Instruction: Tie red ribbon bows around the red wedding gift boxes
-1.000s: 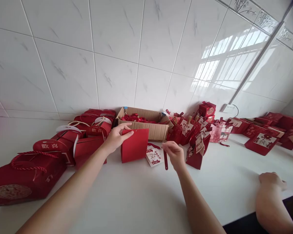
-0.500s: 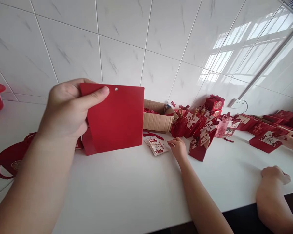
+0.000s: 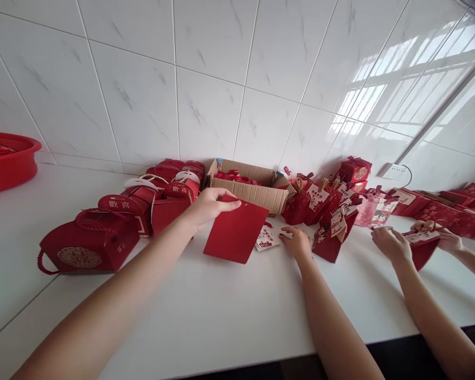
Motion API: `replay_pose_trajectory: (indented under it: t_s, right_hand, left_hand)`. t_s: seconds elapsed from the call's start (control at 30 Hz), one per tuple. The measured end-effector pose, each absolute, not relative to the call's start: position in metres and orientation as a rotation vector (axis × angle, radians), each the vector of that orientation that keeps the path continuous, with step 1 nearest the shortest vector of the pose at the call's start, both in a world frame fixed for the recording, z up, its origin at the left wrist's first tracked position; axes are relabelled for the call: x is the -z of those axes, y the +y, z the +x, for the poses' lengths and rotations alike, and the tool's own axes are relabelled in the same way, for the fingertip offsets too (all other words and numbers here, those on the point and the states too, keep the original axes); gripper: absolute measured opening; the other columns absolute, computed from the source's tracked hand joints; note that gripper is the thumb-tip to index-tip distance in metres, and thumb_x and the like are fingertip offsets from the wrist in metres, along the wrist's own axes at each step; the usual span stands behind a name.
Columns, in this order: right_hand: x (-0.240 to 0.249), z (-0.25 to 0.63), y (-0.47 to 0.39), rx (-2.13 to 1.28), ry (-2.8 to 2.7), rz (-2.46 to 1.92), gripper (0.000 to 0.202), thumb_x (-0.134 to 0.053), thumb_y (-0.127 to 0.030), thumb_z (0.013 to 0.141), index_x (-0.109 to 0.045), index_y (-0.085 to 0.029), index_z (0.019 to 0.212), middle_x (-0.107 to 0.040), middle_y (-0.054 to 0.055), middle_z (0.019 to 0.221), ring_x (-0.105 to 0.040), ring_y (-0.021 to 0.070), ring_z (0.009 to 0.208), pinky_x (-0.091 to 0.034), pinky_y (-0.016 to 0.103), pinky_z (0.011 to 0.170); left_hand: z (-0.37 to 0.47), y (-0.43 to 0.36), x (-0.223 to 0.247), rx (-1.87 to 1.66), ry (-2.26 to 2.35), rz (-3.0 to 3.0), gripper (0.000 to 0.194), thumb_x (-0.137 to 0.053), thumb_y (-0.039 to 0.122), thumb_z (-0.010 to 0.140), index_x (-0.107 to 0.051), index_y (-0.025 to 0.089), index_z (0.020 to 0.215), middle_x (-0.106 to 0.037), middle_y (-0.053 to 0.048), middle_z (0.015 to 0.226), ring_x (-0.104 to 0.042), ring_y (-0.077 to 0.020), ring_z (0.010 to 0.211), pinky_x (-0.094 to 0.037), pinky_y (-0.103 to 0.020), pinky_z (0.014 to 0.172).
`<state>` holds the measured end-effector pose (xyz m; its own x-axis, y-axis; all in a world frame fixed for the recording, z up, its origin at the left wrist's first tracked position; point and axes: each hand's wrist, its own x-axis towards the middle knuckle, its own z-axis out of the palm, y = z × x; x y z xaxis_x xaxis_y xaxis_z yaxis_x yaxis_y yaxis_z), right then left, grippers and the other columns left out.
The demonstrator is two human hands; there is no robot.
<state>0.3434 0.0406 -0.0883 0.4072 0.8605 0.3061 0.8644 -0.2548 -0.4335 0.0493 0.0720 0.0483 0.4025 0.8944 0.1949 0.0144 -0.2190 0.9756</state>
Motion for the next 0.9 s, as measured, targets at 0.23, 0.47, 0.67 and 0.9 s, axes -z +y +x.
replay_pose_trajectory:
  t_s: [0.23,0.47,0.67,0.9]
  right_hand:
    - [0.073,0.328,0.033,-0.209,-1.717,-1.949,0.044,-0.059,-0.051,0.078,-0.065,-0.025,0.114,-0.068,0.006,0.100,-0.063,0.0208,0.089,-0.046,0.030,0.077]
    - [0.071,0.305,0.022,-0.298,-1.827,-2.071,0.091,-0.066,-0.070,0.058,-0.045,-0.029,0.136,-0.058,0.015,0.121,-0.049,0.0373,0.116,-0.037,0.049,0.091]
    - [0.071,0.290,0.022,-0.262,-1.768,-2.100,0.073,-0.070,-0.065,0.059,-0.056,-0.037,0.125,-0.058,0.012,0.114,-0.047,0.0355,0.116,-0.028,0.054,0.096]
    - [0.063,0.305,0.028,-0.463,-1.550,-1.847,0.060,-0.071,-0.053,0.063,-0.063,-0.026,0.116,-0.062,0.010,0.108,-0.058,0.0295,0.102,-0.044,0.045,0.087]
  left_hand:
    - [0.058,0.080,0.002,-1.108,0.776,1.543,0.028,-0.074,0.041,0.067,-0.061,0.017,0.074,-0.059,0.001,0.068,-0.056,-0.0134,0.064,-0.040,-0.024,0.057]
    - [0.061,0.080,0.013,-1.170,0.721,1.534,0.027,-0.072,0.041,0.071,-0.058,0.018,0.076,-0.055,0.003,0.068,-0.052,-0.0118,0.064,-0.039,-0.023,0.057]
    - [0.065,0.077,0.018,-1.199,0.648,1.433,0.029,-0.072,0.039,0.071,-0.053,0.018,0.071,-0.051,0.005,0.066,-0.048,-0.0094,0.061,-0.037,-0.021,0.056]
    - [0.067,0.076,0.019,-1.173,0.628,1.333,0.032,-0.075,0.040,0.068,-0.052,0.018,0.072,-0.055,0.004,0.067,-0.053,-0.0106,0.062,-0.041,-0.022,0.057]
